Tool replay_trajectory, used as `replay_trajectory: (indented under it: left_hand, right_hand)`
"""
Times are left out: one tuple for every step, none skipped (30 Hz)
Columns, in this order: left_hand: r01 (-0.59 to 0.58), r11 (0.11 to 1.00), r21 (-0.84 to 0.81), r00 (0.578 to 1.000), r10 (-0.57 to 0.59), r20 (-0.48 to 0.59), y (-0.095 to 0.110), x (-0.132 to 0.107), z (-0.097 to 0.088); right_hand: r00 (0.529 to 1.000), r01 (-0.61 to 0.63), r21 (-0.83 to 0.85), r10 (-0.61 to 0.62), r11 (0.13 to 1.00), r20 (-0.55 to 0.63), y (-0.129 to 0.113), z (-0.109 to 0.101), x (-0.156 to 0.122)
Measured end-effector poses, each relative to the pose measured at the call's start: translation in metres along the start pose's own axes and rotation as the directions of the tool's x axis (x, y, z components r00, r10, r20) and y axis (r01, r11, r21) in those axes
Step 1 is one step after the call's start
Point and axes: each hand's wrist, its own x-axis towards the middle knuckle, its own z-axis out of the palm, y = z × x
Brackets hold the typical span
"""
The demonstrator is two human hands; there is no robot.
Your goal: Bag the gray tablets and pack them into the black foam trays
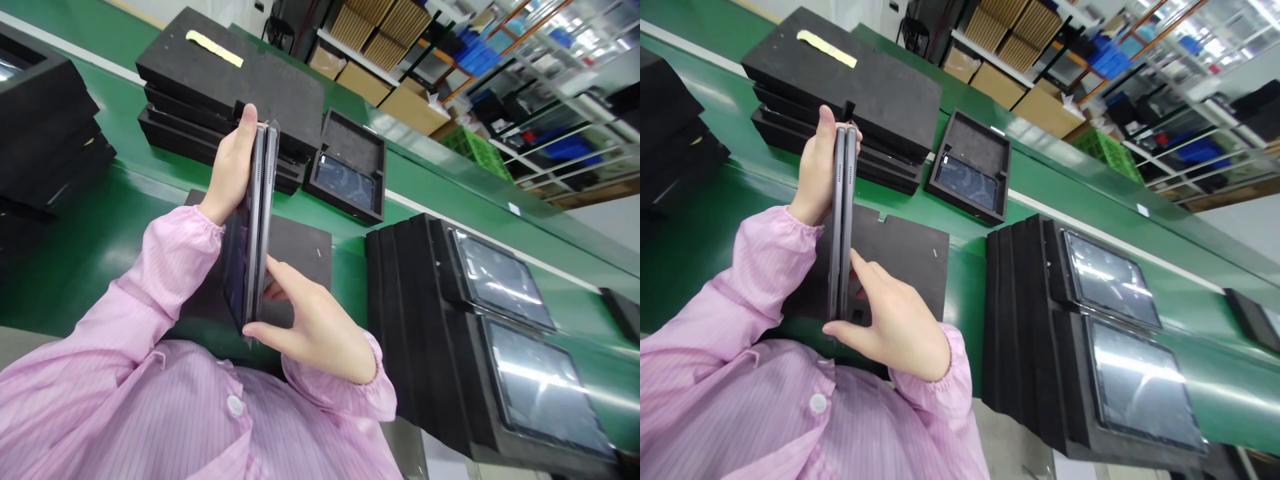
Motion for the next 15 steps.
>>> replay_trajectory:
  left_hand:
    - [-0.008,1.000,-0.005,1.000,0.008,0.006,0.003,-0.002,0.002]
    - [-0.018,1.000,-0.007,1.000,0.018,0.007,0.005,-0.004,0.004]
    - [-0.029,1.000,-0.005,1.000,0.029,0.007,0.007,-0.006,0.006]
    - [-0.044,0.999,0.000,0.999,0.044,0.007,0.009,-0.008,0.008]
    - [-0.061,0.998,0.006,0.998,0.061,0.009,0.010,-0.010,0.009]
    - [-0.077,0.997,0.010,0.997,0.076,0.016,0.010,-0.012,0.010]
    - [-0.089,0.996,0.011,0.996,0.089,0.023,0.010,-0.013,0.011]
    - [-0.097,0.995,0.011,0.995,0.097,0.029,0.009,-0.015,0.012]
    - [-0.102,0.995,0.010,0.994,0.102,0.032,0.009,-0.016,0.013]
    - [-0.106,0.994,0.010,0.994,0.106,0.033,0.009,-0.017,0.013]
    - [-0.111,0.994,0.012,0.993,0.111,0.031,0.009,-0.019,0.014]
    - [-0.122,0.992,0.014,0.992,0.121,0.028,0.011,-0.021,0.015]
    - [-0.134,0.991,0.016,0.991,0.134,0.028,0.013,-0.023,0.016]
    - [-0.147,0.989,0.015,0.989,0.147,0.032,0.015,-0.026,0.017]
    - [-0.160,0.987,0.012,0.986,0.160,0.041,0.017,-0.028,0.017]
  right_hand:
    - [1.000,-0.015,0.000,0.015,1.000,-0.001,-0.001,0.001,0.001]
    - [1.000,-0.028,0.003,0.028,1.000,-0.007,-0.001,0.002,0.001]
    - [0.999,-0.040,0.007,0.040,0.999,-0.015,-0.002,0.002,0.002]
    - [0.998,-0.056,0.015,0.056,0.998,-0.022,-0.002,0.003,0.003]
    - [0.997,-0.076,0.028,0.076,0.997,-0.024,-0.003,0.004,0.003]
    - [0.995,-0.099,0.046,0.100,0.994,-0.018,-0.004,0.005,0.004]
    - [0.992,-0.122,0.067,0.123,0.990,-0.005,-0.005,0.005,0.004]
    - [0.989,-0.145,0.086,0.145,0.986,0.011,-0.006,0.005,0.004]
    - [0.987,-0.164,0.100,0.162,0.981,0.025,-0.007,0.004,0.004]
    - [0.984,-0.178,0.105,0.176,0.978,0.033,-0.008,0.004,0.004]
    - [0.982,-0.188,0.103,0.186,0.977,0.033,-0.008,0.004,0.005]
    - [0.980,-0.198,0.098,0.196,0.975,0.026,-0.009,0.004,0.005]
    - [0.979,-0.206,0.091,0.205,0.974,0.013,-0.010,0.004,0.005]
    - [0.977,-0.211,0.083,0.212,0.974,-0.003,-0.011,0.005,0.006]
    - [0.976,-0.213,0.075,0.215,0.974,-0.020,-0.013,0.006,0.007]
